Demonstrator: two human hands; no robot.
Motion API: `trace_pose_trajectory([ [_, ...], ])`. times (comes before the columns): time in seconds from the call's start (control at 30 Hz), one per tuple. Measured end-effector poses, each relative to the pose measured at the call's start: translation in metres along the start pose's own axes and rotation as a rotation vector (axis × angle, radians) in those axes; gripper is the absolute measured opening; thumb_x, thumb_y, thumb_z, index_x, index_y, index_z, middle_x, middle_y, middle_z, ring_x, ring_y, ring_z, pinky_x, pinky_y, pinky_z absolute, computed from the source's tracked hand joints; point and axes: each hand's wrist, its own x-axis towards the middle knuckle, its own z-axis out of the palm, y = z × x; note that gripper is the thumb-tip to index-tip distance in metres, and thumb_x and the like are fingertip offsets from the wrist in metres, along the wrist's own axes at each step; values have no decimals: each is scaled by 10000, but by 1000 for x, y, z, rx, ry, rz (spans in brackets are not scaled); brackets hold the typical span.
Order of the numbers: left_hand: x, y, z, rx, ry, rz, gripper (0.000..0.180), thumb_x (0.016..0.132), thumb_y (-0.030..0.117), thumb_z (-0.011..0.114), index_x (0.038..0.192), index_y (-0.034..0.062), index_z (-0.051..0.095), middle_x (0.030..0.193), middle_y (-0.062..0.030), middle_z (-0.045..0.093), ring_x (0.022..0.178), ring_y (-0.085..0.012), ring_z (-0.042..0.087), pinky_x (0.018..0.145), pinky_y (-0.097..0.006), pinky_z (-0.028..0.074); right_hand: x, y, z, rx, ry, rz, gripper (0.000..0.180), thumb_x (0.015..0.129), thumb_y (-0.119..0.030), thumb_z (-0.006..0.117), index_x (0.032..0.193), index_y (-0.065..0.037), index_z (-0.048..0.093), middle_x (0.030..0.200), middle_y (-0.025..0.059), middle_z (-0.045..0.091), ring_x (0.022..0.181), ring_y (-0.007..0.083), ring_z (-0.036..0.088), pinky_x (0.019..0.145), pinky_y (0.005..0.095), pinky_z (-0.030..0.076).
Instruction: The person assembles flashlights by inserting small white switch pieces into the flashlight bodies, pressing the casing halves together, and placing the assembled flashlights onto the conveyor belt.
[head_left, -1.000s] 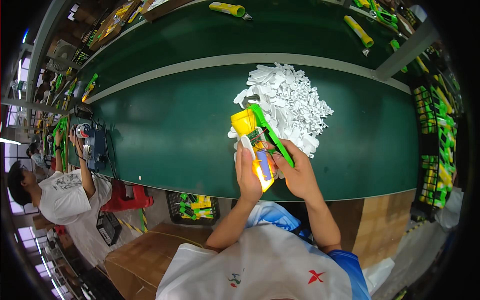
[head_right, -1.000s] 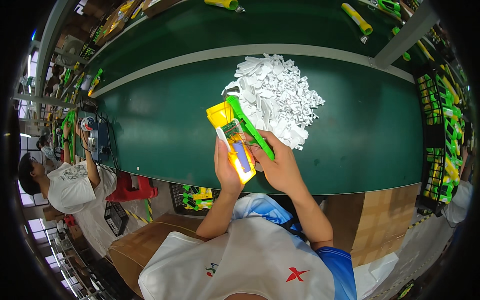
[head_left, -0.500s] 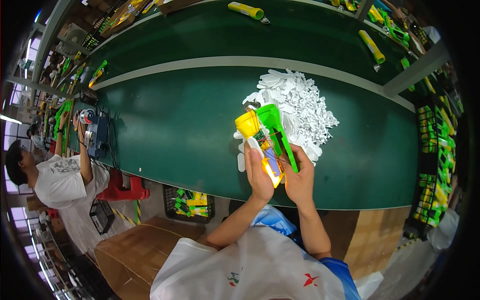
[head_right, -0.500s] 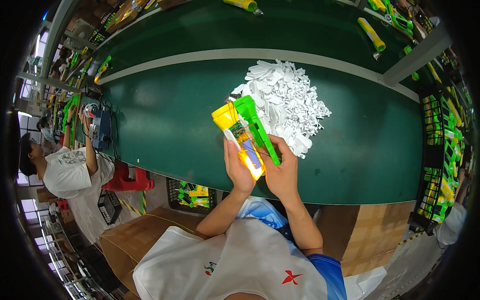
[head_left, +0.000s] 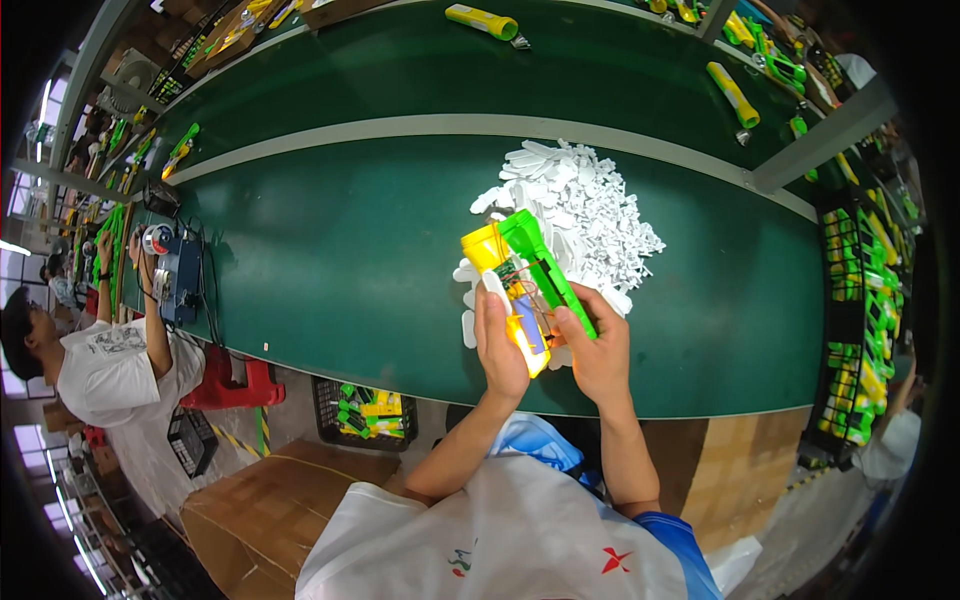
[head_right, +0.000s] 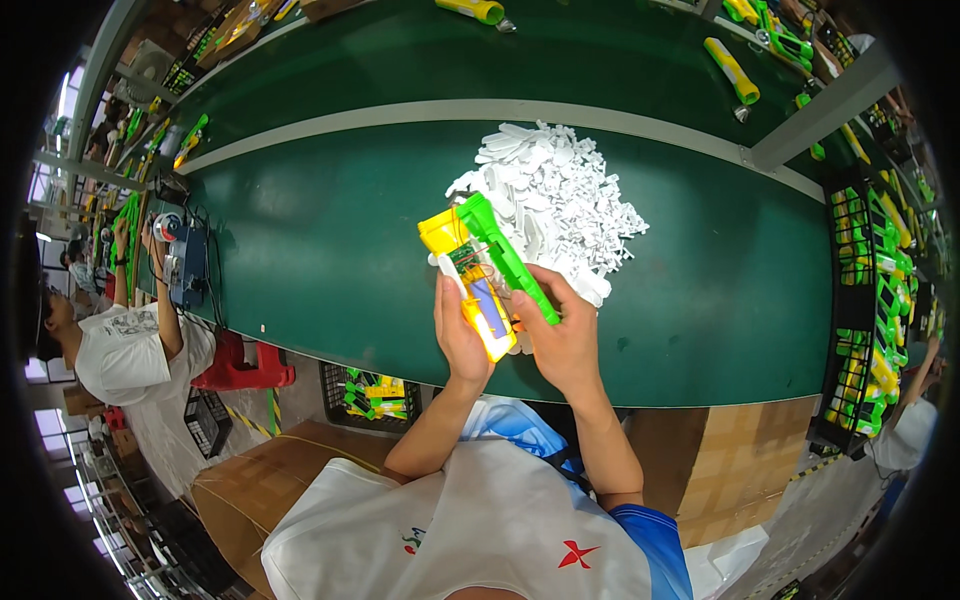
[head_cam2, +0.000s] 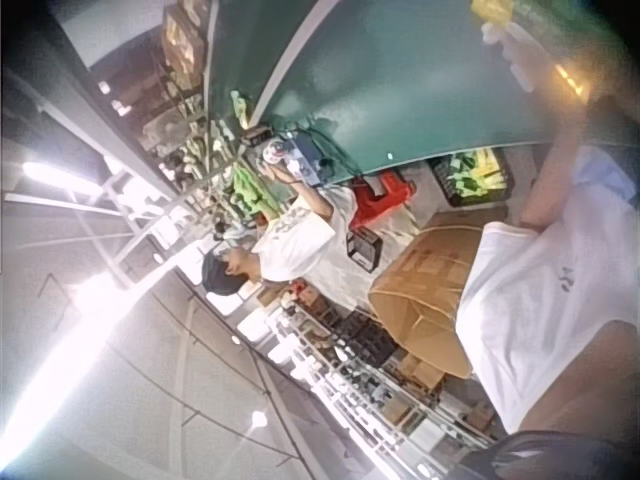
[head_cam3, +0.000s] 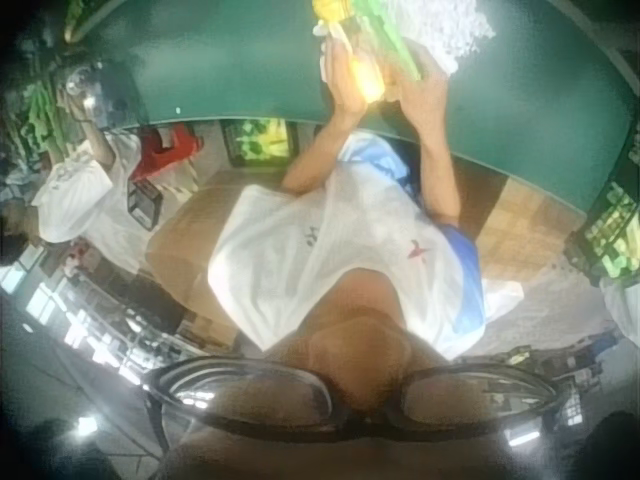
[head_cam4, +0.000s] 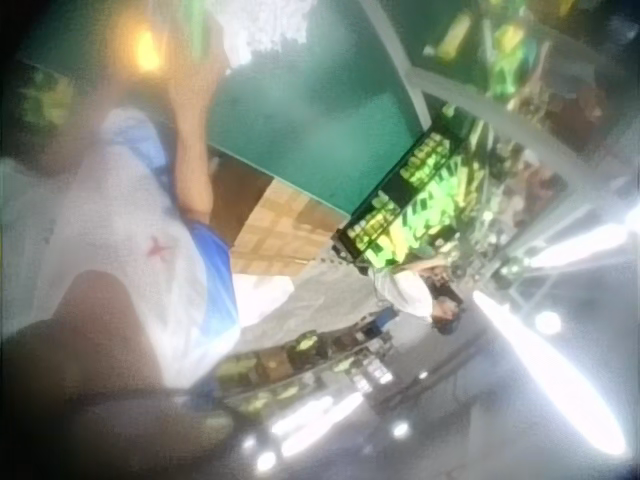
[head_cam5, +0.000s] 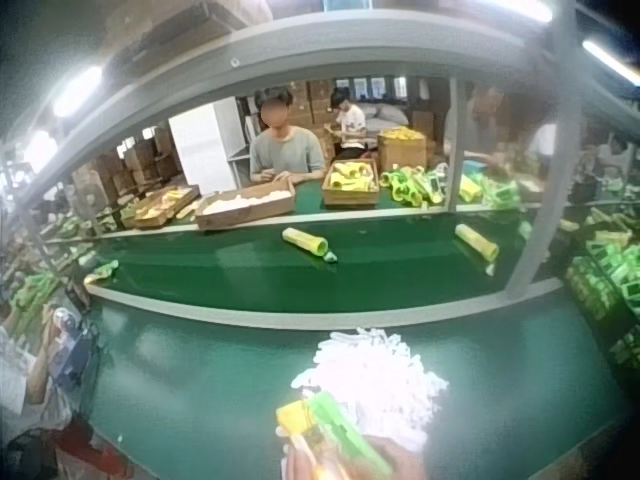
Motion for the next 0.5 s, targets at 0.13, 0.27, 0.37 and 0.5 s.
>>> trace_pose_trajectory([
  [0.13,0,-5,1,8,-12,81,439,1096,307,294,1405,21,418,1204,-106,585,1064,-165,594,929,-316,484,0,-1,10,-278,81,-146,259,920,-64,671,1154,48,668,921,131,738,802,123,675,726,278,538],
  [0.27,-1,-6,2,38,38,165,420,1093,286,288,1389,16,413,1216,-112,561,1069,-169,580,932,-323,470,-5,2,14,-300,18,-152,288,943,-12,617,1224,50,630,981,77,716,890,109,641,806,259,522],
  [0.37,1,-8,2,65,39,211,404,1091,295,299,1364,19,410,1194,-94,548,1062,-156,558,924,-309,451,-4,11,19,-196,18,-249,406,979,-36,570,1382,7,550,1229,163,686,1093,158,642,949,295,491],
  [0.5,2,-1,7,38,88,235,403,1088,300,314,1361,20,411,1179,-87,547,1039,-150,557,905,-295,448,-2,24,20,-103,-39,-295,412,1014,-124,534,1389,48,528,1267,183,667,1158,206,626,1013,322,458],
])
